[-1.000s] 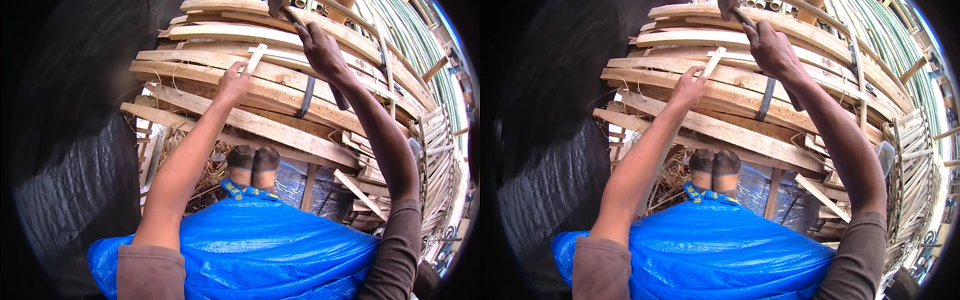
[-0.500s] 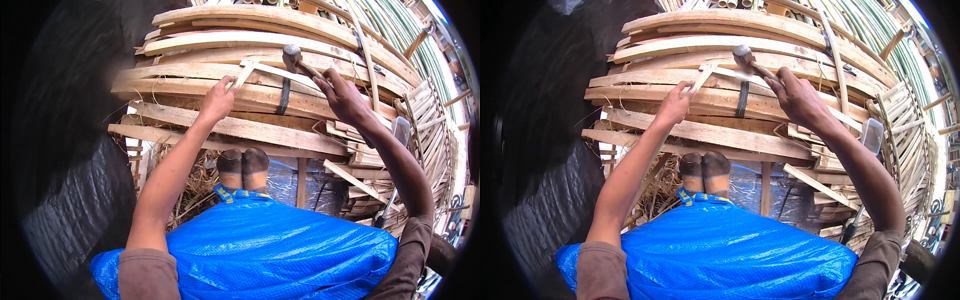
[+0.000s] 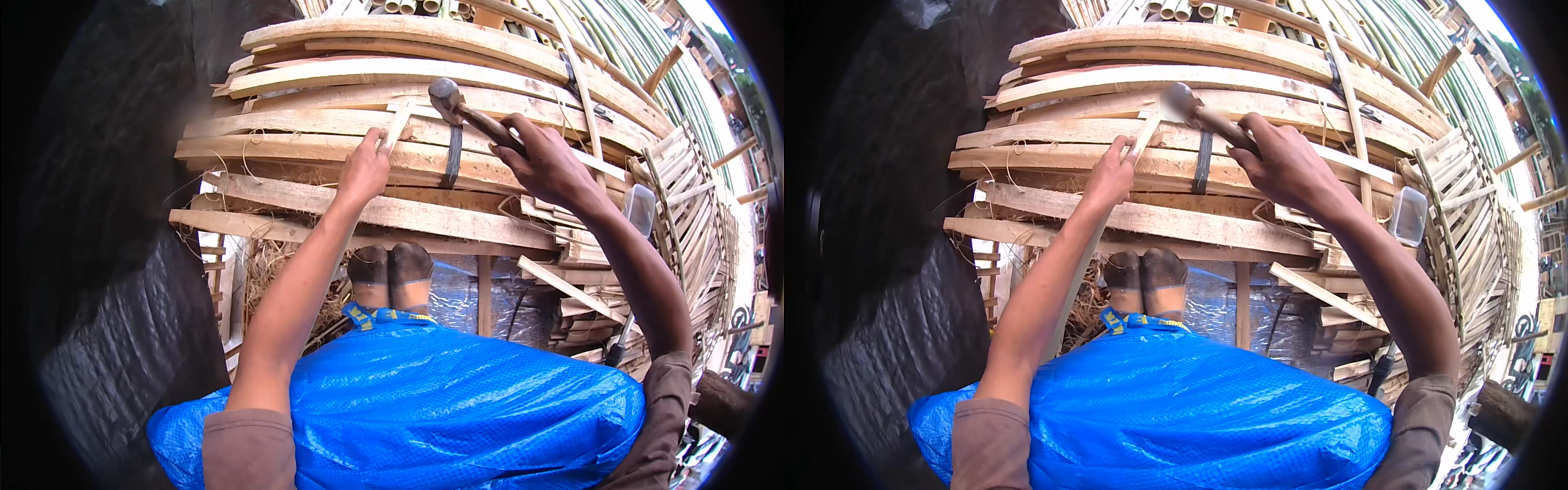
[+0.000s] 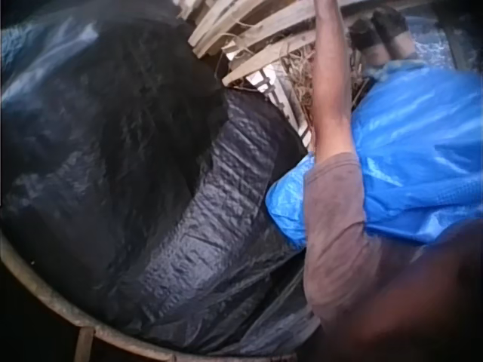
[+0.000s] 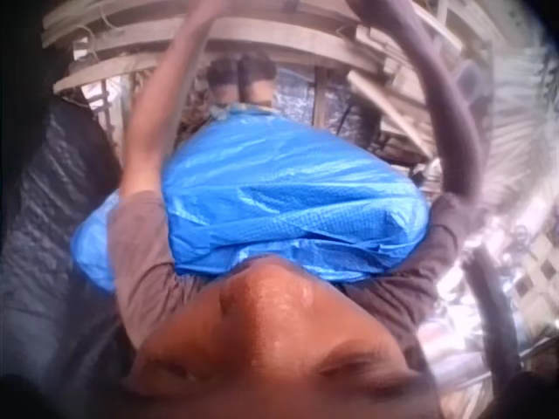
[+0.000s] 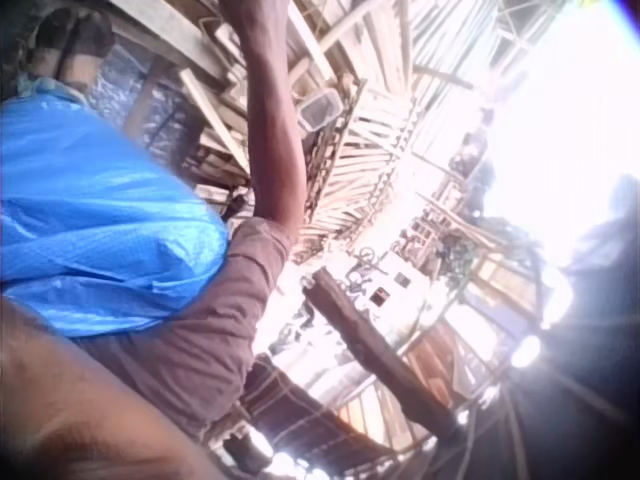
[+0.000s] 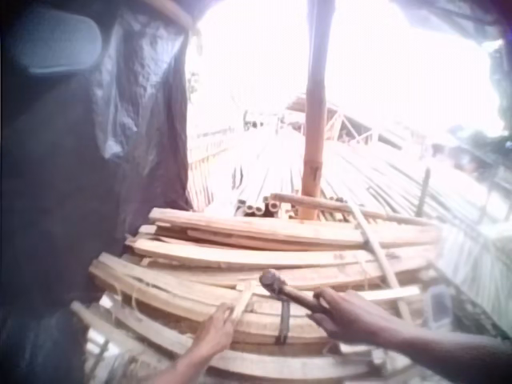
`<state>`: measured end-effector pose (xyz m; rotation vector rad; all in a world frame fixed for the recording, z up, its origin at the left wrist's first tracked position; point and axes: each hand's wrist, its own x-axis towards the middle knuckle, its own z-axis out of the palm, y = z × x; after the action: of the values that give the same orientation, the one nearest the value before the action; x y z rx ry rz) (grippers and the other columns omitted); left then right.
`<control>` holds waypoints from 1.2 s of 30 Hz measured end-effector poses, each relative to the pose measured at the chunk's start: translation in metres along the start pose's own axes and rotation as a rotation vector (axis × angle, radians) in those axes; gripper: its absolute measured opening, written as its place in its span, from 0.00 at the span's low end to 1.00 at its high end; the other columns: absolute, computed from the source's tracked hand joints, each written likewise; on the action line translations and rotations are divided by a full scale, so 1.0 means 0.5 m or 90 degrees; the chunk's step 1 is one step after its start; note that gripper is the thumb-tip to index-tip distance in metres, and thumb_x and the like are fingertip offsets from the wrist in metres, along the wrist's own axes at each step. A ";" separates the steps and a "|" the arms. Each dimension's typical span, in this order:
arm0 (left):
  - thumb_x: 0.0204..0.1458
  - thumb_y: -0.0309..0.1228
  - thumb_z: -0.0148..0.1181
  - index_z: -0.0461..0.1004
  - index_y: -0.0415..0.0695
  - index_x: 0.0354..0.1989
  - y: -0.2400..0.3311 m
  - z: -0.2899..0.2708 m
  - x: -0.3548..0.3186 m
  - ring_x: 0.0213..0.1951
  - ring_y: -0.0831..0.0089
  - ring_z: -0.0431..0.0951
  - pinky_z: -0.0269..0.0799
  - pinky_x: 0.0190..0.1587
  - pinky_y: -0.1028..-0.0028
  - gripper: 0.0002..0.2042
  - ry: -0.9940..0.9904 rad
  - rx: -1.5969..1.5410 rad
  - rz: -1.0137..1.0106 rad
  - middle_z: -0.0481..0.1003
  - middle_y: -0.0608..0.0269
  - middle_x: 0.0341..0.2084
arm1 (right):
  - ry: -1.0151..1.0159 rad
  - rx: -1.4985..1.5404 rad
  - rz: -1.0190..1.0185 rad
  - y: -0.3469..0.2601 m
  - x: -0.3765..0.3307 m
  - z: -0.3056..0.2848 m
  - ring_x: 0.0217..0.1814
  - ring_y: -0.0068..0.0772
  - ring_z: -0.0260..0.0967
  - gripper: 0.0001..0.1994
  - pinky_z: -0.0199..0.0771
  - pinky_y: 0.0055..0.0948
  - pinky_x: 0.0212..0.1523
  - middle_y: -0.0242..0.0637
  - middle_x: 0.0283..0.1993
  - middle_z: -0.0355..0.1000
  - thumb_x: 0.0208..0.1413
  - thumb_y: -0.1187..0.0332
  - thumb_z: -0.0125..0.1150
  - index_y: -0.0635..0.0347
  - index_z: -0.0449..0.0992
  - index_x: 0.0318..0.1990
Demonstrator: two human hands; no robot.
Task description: The person constructs a wooden frame by placing a thin bamboo slat against a stack of wood and hammering it into place.
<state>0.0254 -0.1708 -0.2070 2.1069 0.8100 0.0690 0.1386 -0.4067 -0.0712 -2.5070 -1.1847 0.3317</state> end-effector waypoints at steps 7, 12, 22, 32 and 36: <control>0.63 0.39 0.48 0.69 0.48 0.55 0.001 -0.006 0.005 0.46 0.49 0.79 0.71 0.49 0.56 0.15 0.017 -0.020 -0.022 0.78 0.42 0.41 | 0.127 0.078 0.022 0.012 0.025 0.127 0.33 0.54 0.74 0.19 0.69 0.48 0.32 0.52 0.30 0.75 0.67 0.52 0.49 0.60 0.68 0.51; 0.62 0.40 0.50 0.70 0.48 0.54 -0.013 0.007 0.020 0.48 0.43 0.77 0.71 0.51 0.54 0.16 0.054 -0.029 0.036 0.78 0.40 0.43 | 0.249 0.189 0.053 0.007 0.056 0.223 0.33 0.55 0.75 0.18 0.69 0.50 0.33 0.57 0.30 0.75 0.68 0.57 0.47 0.64 0.68 0.53; 0.62 0.37 0.49 0.70 0.49 0.56 -0.013 0.007 0.018 0.32 0.57 0.81 0.73 0.37 0.59 0.16 0.047 -0.044 0.011 0.79 0.45 0.33 | 0.357 0.310 -0.037 -0.060 0.109 0.243 0.22 0.61 0.70 0.09 0.65 0.55 0.21 0.61 0.21 0.69 0.69 0.63 0.43 0.58 0.58 0.45; 0.63 0.37 0.50 0.68 0.49 0.60 0.013 -0.020 -0.013 0.19 0.73 0.75 0.71 0.22 0.69 0.17 0.012 -0.088 -0.081 0.77 0.58 0.23 | 0.412 0.266 -0.066 -0.152 0.111 0.034 0.28 0.41 0.73 0.19 0.71 0.42 0.30 0.49 0.32 0.76 0.63 0.59 0.55 0.56 0.67 0.57; 0.64 0.37 0.49 0.69 0.49 0.59 0.016 -0.005 -0.002 0.17 0.73 0.74 0.70 0.20 0.69 0.17 0.006 -0.102 -0.053 0.75 0.59 0.20 | 0.642 0.281 -0.180 -0.082 0.135 0.153 0.19 0.58 0.71 0.15 0.63 0.47 0.14 0.52 0.21 0.72 0.68 0.62 0.47 0.59 0.63 0.56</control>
<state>0.0281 -0.1730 -0.1993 1.9215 0.8674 0.0960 0.1251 -0.3138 -0.1284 -1.6807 -0.8613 -0.6147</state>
